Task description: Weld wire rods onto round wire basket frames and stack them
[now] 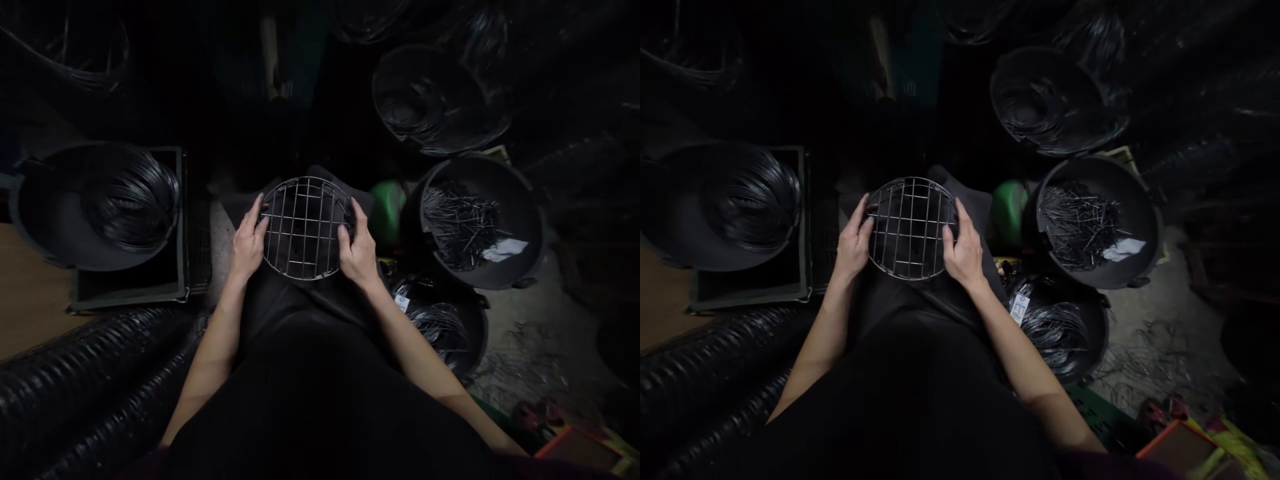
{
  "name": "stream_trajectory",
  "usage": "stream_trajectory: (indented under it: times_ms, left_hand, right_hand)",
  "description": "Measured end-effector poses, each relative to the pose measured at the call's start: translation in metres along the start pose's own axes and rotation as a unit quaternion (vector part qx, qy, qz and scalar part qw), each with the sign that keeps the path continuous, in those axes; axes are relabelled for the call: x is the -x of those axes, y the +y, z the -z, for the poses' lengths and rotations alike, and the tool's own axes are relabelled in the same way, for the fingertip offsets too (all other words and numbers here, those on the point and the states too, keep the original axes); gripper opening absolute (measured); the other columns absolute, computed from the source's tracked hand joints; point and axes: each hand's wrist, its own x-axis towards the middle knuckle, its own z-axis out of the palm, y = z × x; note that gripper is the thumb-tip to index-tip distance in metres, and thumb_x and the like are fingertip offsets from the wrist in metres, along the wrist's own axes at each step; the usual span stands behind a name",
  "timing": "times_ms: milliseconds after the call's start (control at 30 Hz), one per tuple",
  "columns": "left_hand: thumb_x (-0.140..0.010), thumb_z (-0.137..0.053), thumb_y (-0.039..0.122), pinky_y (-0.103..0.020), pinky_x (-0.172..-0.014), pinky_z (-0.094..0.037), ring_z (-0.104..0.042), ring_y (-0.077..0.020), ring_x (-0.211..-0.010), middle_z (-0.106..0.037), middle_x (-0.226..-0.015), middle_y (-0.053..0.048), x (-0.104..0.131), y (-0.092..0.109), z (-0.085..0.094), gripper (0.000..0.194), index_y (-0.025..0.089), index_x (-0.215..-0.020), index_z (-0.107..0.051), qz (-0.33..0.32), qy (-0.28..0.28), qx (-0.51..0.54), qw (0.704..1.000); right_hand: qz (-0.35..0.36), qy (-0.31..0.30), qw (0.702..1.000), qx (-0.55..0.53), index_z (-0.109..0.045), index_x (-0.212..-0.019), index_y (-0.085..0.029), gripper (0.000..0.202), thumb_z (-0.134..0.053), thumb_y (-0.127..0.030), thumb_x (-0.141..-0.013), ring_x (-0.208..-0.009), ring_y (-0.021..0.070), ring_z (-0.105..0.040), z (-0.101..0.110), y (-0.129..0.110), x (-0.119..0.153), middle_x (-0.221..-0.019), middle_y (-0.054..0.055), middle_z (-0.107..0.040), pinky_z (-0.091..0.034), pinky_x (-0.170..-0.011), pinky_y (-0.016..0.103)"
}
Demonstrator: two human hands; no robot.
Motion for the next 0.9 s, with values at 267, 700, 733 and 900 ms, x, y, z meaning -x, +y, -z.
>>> stream_trajectory:
  times_ms: [267,700,733,900]
  left_hand:
    - [-0.088,-0.059,0.058,-0.047,-0.109,-0.044,-0.056,-0.0264,-0.122,-0.059,-0.13,-0.009,-0.009,0.005,0.024,0.059,0.025,-0.136,-0.055,-0.025,0.006,-0.055,0.998]
    - [-0.076,-0.076,0.045,-0.021,-0.058,-0.044,-0.048,-0.0092,-0.054,-0.051,-0.06,0.007,0.007,0.021,0.017,0.073,0.021,-0.14,-0.05,0.149,0.086,0.033,0.985]
    - [-0.08,-0.072,0.047,-0.021,-0.059,-0.044,-0.05,-0.0093,-0.056,-0.053,-0.062,0.006,0.005,0.021,0.018,0.065,0.019,-0.136,-0.055,0.148,0.091,0.056,0.983]
    - [-0.09,-0.059,0.042,-0.021,-0.062,-0.049,-0.058,-0.0105,-0.061,-0.064,-0.07,0.0,-0.002,0.034,0.024,0.039,0.017,-0.119,-0.066,0.089,0.119,0.063,0.987]
  right_hand:
    - [0.039,0.068,0.997,-0.013,-0.05,-0.14,-0.023,0.049,-0.043,-0.044,-0.096,-0.12,0.0248,-0.057,0.012,0.003,-0.002,-0.132,0.011,-0.059,-0.047,-0.103,0.047]
    - [0.015,0.046,0.999,-0.007,-0.069,-0.118,-0.021,0.042,-0.054,-0.044,-0.087,-0.095,0.0245,-0.064,0.019,0.006,-0.043,-0.101,0.009,-0.072,-0.051,-0.09,0.046]
    - [0.011,0.047,0.999,-0.017,-0.069,-0.116,-0.02,0.041,-0.054,-0.044,-0.086,-0.094,0.0243,-0.064,0.019,0.005,-0.044,-0.1,0.009,-0.072,-0.051,-0.089,0.046]
    - [0.015,0.119,0.992,-0.033,-0.072,-0.109,-0.021,0.034,-0.051,-0.038,-0.087,-0.094,0.0225,-0.064,0.025,-0.009,-0.043,-0.103,0.008,-0.072,-0.05,-0.09,0.043]
